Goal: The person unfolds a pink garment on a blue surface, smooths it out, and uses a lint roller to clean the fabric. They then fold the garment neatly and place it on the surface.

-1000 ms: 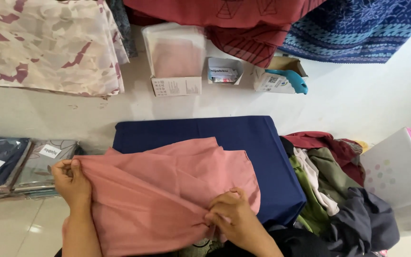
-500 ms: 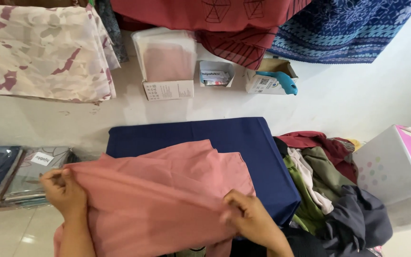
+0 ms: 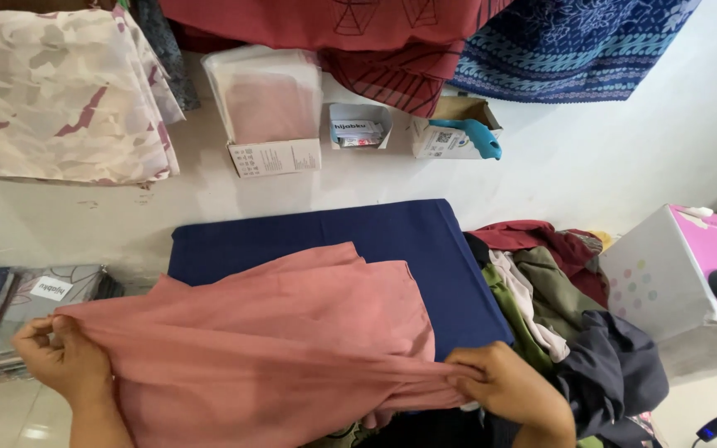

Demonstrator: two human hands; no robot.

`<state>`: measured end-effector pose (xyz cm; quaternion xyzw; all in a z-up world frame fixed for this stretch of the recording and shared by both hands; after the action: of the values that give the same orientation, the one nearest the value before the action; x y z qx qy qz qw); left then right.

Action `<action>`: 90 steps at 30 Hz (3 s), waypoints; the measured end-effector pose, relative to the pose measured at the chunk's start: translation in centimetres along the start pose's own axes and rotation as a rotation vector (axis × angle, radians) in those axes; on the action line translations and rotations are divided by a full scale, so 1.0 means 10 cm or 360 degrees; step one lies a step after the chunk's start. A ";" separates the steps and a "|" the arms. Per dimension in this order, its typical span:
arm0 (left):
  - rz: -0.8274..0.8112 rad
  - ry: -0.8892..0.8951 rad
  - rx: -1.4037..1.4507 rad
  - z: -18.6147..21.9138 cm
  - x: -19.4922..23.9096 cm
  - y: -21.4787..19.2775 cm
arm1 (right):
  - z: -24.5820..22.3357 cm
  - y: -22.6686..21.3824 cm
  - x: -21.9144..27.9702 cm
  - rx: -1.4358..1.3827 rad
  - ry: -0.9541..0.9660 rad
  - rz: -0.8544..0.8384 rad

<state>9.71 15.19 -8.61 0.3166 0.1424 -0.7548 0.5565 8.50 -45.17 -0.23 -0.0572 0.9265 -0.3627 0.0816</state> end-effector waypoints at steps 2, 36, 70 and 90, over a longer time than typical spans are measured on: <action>-0.0012 0.0035 0.0007 -0.07 0.01 0.01 | 0.13 -0.07 -0.05 -0.0180 -0.0039 0.0061; 0.0136 0.0043 -0.0474 -0.82 0.01 -0.17 | 0.73 0.50 -1.49 -0.0011 0.0103 0.1209; -0.0072 0.0586 -0.0181 2.06 0.45 0.56 | -0.16 -0.17 0.05 -0.1071 -0.0439 0.1648; -0.1694 0.0693 0.0447 4.25 1.38 1.09 | -1.08 0.48 0.61 -0.0620 -0.1002 0.1474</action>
<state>3.83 -22.99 16.42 0.4199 0.2913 -0.8594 0.0120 0.21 -35.50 3.65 0.2342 0.8357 -0.0782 0.4905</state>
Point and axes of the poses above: each hand's wrist, its own x-axis away from the middle knuckle, its own y-axis out of the palm, z = x × y, the point moved 10 cm from there along -x, towards the middle knuckle, and after that the axes turned 15 degrees about z, right-handed, at the moved point
